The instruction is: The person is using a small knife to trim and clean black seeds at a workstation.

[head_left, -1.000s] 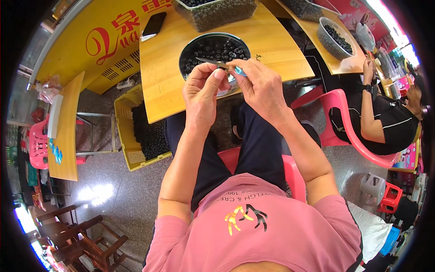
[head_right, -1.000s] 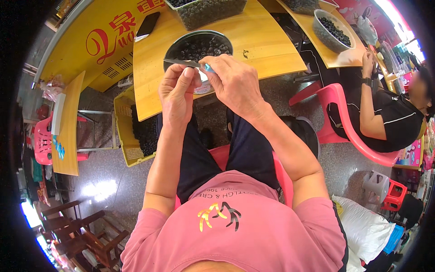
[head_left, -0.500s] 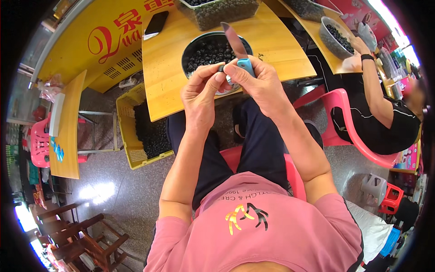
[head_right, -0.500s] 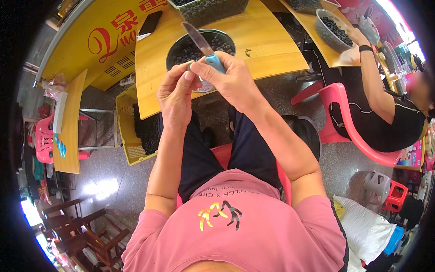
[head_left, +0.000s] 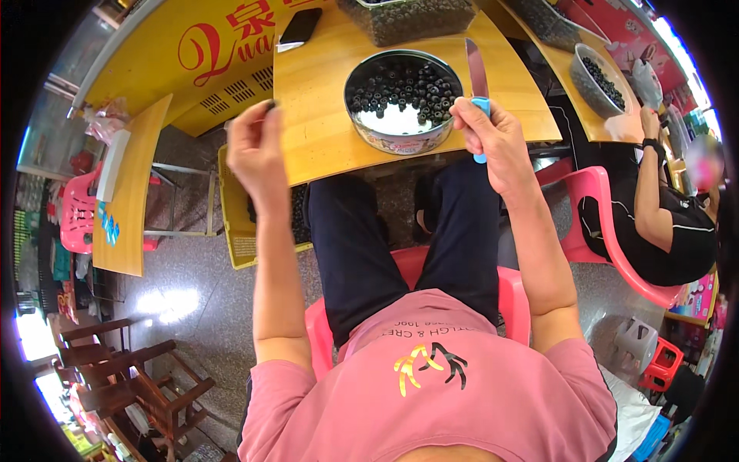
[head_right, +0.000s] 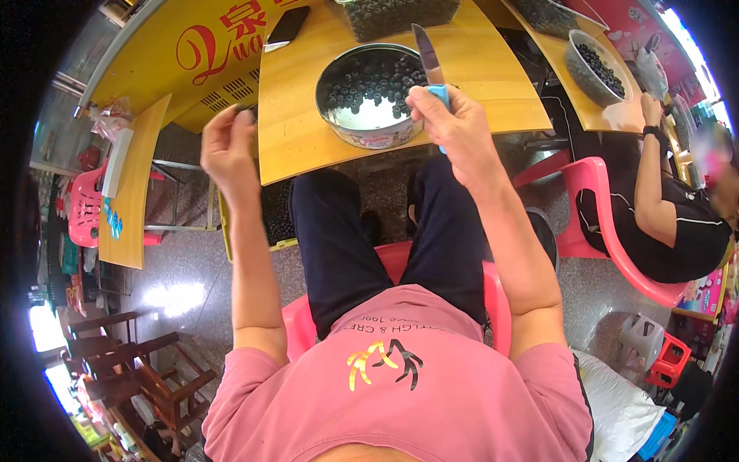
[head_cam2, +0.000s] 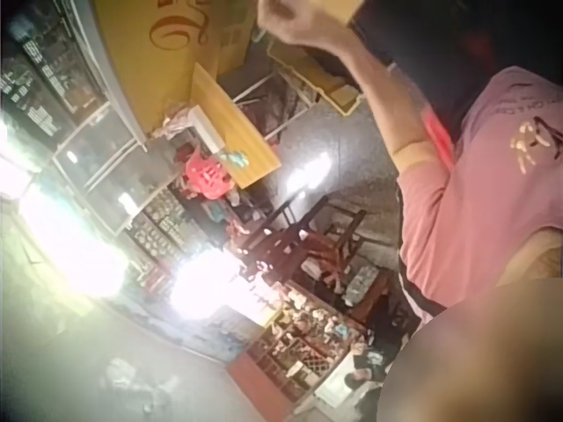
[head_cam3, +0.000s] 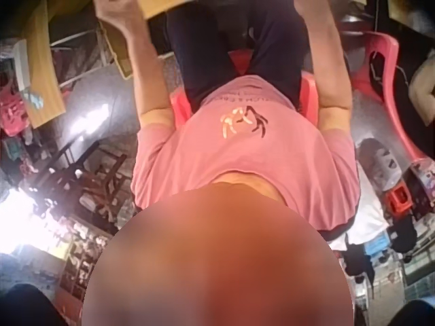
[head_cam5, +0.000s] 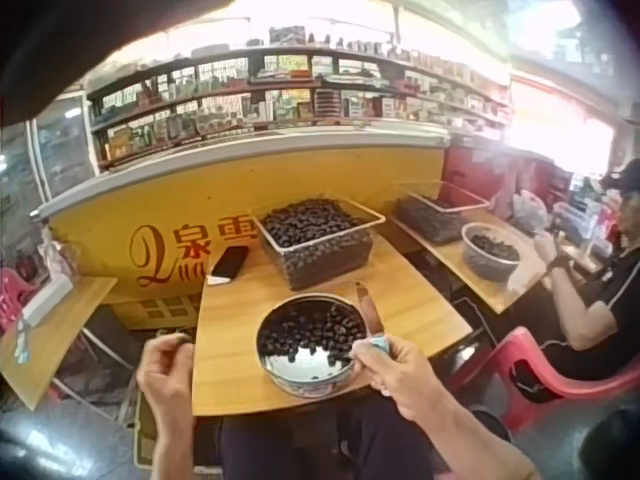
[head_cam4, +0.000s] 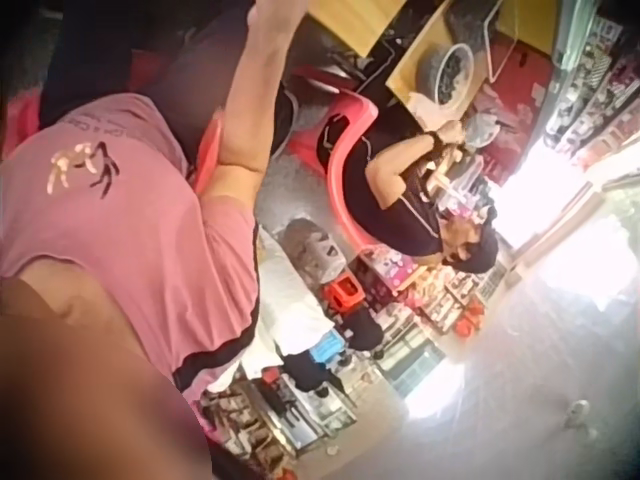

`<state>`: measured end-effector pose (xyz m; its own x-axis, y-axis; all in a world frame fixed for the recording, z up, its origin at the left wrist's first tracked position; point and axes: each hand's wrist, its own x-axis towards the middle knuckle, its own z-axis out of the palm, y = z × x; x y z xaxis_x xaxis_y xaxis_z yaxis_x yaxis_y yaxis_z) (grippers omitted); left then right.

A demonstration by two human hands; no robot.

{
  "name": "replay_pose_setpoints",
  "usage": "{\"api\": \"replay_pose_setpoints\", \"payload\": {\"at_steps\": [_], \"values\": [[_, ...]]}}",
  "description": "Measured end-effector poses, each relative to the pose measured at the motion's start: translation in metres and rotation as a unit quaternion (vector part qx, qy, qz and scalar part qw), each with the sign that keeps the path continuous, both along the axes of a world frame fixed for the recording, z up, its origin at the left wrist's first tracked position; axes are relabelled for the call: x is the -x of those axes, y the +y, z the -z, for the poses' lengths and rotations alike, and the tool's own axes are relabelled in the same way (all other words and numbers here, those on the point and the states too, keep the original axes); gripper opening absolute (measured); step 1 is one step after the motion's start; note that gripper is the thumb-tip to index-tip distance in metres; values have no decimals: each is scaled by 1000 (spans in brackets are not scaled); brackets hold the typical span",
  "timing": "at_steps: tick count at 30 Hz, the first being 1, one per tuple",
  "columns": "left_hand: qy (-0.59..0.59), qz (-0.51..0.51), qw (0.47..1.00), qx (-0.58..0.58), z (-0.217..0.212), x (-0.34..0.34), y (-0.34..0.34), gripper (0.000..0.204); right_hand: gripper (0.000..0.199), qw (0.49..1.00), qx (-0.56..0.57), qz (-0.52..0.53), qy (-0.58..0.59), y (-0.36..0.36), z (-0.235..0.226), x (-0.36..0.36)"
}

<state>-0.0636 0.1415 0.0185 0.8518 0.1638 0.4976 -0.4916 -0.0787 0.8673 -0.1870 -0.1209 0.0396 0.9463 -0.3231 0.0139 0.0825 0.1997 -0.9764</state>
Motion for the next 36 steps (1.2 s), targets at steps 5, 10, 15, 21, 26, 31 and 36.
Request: {"api": "replay_pose_setpoints", "payload": {"at_steps": [5, 10, 15, 21, 26, 31, 36], "values": [[-65, -113, 952, -277, -3, -26, 27, 24, 20, 999, 29, 27, 17, -13, 12, 2], [-101, 204, 893, -388, -16, -22, -42, 17, 21, 999, 42, 28, 8, -5, 13, 0], [-103, 313, 774, -540, 5, -33, -122, 22, 21, 998, 47, 41, 6, -8, 9, 7], [-27, 316, 712, -626, 21, -42, -158, 21, 22, 997, 53, 62, -8, -19, 8, 16], [31, 354, 809, -469, 8, -38, -144, 21, 23, 997, 58, 55, 7, -25, 14, 14], [170, 475, 858, -98, -16, -2, -116, 23, 22, 998, 33, 46, -24, -11, 12, 7], [173, 458, 872, -10, -27, 40, -98, 20, 20, 998, -11, 24, -56, 14, -2, 0]]}}
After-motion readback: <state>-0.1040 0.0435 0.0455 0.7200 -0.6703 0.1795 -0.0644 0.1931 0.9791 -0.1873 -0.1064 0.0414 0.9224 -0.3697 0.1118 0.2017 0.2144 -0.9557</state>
